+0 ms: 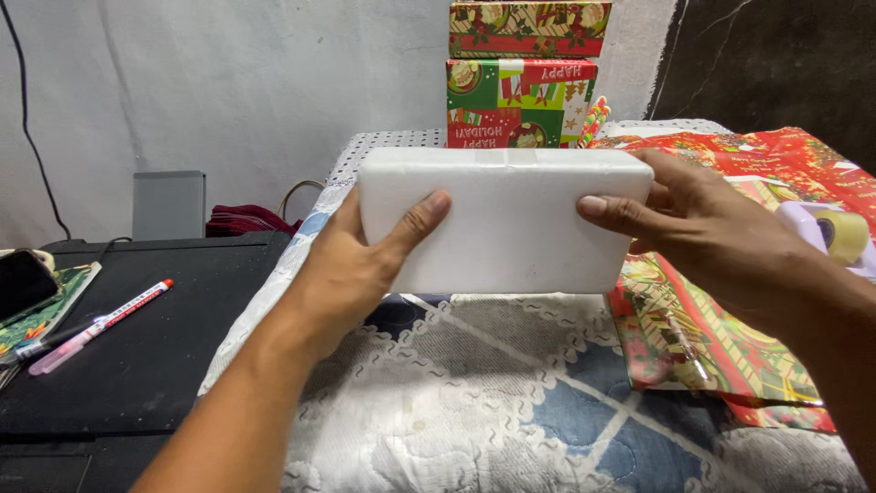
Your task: The person wraps a white rectangular box with Christmas-patterned wrapping paper on a cloth-covered surface. They fold the paper around the box, press the folds flat, cut the paper to size with scissors, and apply tape from a desk tape dispenser to secure the seams.
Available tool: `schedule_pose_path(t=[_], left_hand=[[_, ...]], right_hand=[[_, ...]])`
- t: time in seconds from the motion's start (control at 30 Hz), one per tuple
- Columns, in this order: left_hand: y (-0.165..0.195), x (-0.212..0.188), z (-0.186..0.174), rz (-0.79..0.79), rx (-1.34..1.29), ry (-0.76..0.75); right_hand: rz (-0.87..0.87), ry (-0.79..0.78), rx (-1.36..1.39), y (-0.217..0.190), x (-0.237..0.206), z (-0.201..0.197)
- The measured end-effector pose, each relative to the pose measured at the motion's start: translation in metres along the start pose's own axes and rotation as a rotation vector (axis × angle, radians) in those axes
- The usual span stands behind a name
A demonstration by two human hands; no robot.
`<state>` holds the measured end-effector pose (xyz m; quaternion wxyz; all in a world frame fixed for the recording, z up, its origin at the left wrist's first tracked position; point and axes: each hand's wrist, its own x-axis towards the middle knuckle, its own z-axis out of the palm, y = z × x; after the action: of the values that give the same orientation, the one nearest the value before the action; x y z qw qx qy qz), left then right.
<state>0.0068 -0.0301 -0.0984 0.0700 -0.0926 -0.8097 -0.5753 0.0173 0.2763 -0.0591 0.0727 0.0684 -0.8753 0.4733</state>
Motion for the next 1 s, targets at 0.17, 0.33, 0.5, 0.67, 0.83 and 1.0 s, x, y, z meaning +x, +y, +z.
schedule_pose_path(t=[0.17, 0.33, 0.5, 0.67, 0.83, 1.0], left_hand=[[-0.007, -0.010, 0.014, -0.055, -0.003, 0.110], [-0.010, -0.009, 0.012, -0.085, 0.017, 0.152], [-0.008, -0.011, 0.005, -0.152, 0.052, 0.201], [-0.003, -0.018, 0.001, -0.079, -0.086, 0.153], [0.001, -0.020, -0.005, -0.069, -0.175, 0.218], [-0.001, -0.016, -0.006, -0.143, -0.142, 0.248]], right_hand=[[0.098, -0.047, -0.126, 0.000, -0.007, 0.022], [0.071, -0.048, -0.063, 0.014, 0.007, 0.018], [-0.005, -0.124, -0.171, 0.016, 0.053, 0.006], [-0.220, -0.240, -0.719, 0.025, 0.098, 0.025], [-0.465, -0.256, -0.808, 0.034, 0.137, 0.044], [-0.548, -0.210, -0.672, 0.034, 0.141, 0.047]])
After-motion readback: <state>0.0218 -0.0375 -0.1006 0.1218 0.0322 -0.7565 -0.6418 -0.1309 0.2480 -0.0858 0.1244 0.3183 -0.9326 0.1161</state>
